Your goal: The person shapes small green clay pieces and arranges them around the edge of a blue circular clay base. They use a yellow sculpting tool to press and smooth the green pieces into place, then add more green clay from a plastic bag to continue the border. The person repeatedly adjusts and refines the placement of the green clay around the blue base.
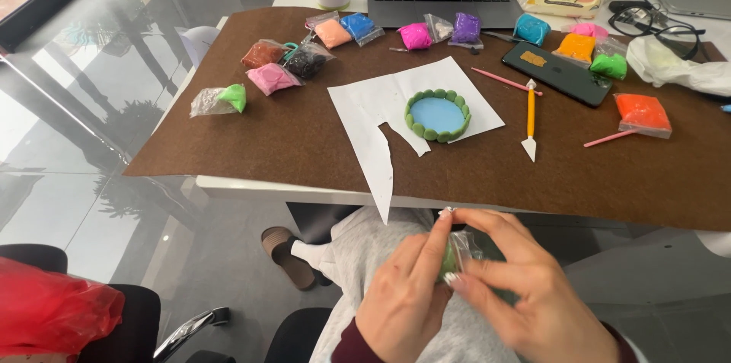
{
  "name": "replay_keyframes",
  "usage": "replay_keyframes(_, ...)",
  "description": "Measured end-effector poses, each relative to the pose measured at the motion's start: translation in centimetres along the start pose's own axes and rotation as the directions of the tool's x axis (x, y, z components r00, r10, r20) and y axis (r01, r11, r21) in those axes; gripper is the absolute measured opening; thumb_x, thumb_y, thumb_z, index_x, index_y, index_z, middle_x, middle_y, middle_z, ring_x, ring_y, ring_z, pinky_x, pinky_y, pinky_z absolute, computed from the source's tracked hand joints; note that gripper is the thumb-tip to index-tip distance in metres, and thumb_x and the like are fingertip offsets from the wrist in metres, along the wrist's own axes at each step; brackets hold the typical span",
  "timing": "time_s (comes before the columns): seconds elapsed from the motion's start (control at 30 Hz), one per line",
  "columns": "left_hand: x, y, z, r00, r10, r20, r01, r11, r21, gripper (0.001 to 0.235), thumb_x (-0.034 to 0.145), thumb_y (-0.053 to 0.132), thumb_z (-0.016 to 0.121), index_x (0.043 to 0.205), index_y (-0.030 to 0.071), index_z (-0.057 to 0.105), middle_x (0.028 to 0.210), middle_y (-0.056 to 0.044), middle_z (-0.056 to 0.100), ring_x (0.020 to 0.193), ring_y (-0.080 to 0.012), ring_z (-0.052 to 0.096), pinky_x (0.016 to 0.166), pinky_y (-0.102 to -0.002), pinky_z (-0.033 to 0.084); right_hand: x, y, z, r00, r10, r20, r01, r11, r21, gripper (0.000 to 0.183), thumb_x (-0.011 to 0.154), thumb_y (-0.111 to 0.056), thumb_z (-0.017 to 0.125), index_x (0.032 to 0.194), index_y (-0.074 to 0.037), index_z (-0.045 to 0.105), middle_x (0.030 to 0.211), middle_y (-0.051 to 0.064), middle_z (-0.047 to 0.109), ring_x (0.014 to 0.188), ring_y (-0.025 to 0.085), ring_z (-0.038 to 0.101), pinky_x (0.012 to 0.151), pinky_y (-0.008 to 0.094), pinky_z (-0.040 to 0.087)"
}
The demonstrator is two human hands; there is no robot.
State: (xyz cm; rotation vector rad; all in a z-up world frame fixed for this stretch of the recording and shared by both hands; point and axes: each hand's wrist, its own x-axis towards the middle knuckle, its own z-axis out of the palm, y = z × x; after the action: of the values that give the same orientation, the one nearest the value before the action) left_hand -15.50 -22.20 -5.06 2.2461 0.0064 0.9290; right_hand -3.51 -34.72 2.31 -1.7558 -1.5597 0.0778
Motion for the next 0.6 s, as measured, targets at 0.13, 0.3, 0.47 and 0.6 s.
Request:
replay_keyframes(0.13,0.6,0.0,-0.3,0.993,-0.11,-0.052,0.107,0.993,-0.048,0.069,0.097,0.009,0.065,0.158,0.004,0.032,0.101,-0.014,0.057,0.085,-0.0322,0.063,0.073,-0.04,0.053,-0.4,2.3,0.6,0.966,0.202,-0.163,-0.173,0.969,0.176,0.017,0.081,-0.014,0.077,0.093,-0.006,0.086,0.114,0.006,0.083,0.101,0.013,0.08,0.092,0.026,0.06)
replay_keyframes(0.3,1.8,1.6,-2.3,0.944,-0.326,-0.057,0.288,0.895,-0.34,0.075,0.078,0.062,0.073,0.128,0.009,0.058,0.112,-0.003,0.073,0.093,-0.0144,0.072,0.081,-0.03,0.057,-0.3,2.6,-0.1,0.938,0.311,-0.154,-0.272,0.934,0.232,0.008,0.079,-0.014,0.08,0.074,-0.01,0.084,0.09,0.001,0.091,0.083,0.007,0.083,0.079,0.023,0.062)
replay_keyframes(0.47,2.2,0.8,-2.1,0.904,-0.391,-0.175,0.245,0.807,-0.537,0.02,0.094,0.024,0.068,0.084,0.008,0.073,0.074,-0.001,0.074,0.067,-0.0089,0.066,0.063,-0.024,0.053,0.3,2.8,-1.1,0.988,0.15,-0.032,-0.144,0.98,0.138,0.011,0.082,-0.02,0.081,0.072,-0.016,0.079,0.086,-0.004,0.09,0.074,0.005,0.081,0.071,0.023,0.06)
replay_keyframes(0.6,2.6,0.9,-0.8,0.829,-0.264,-0.494,0.062,0.92,-0.387,0.021,0.085,0.018,0.068,0.066,0.008,0.066,0.058,0.0,0.062,0.052,-0.0092,0.054,0.052,-0.022,0.043,0.8,3.1,-1.0,0.982,0.191,-0.008,-0.181,0.941,0.287,0.008,0.081,-0.019,0.085,0.076,-0.013,0.084,0.081,0.0,0.09,0.069,0.008,0.08,0.066,0.024,0.06)
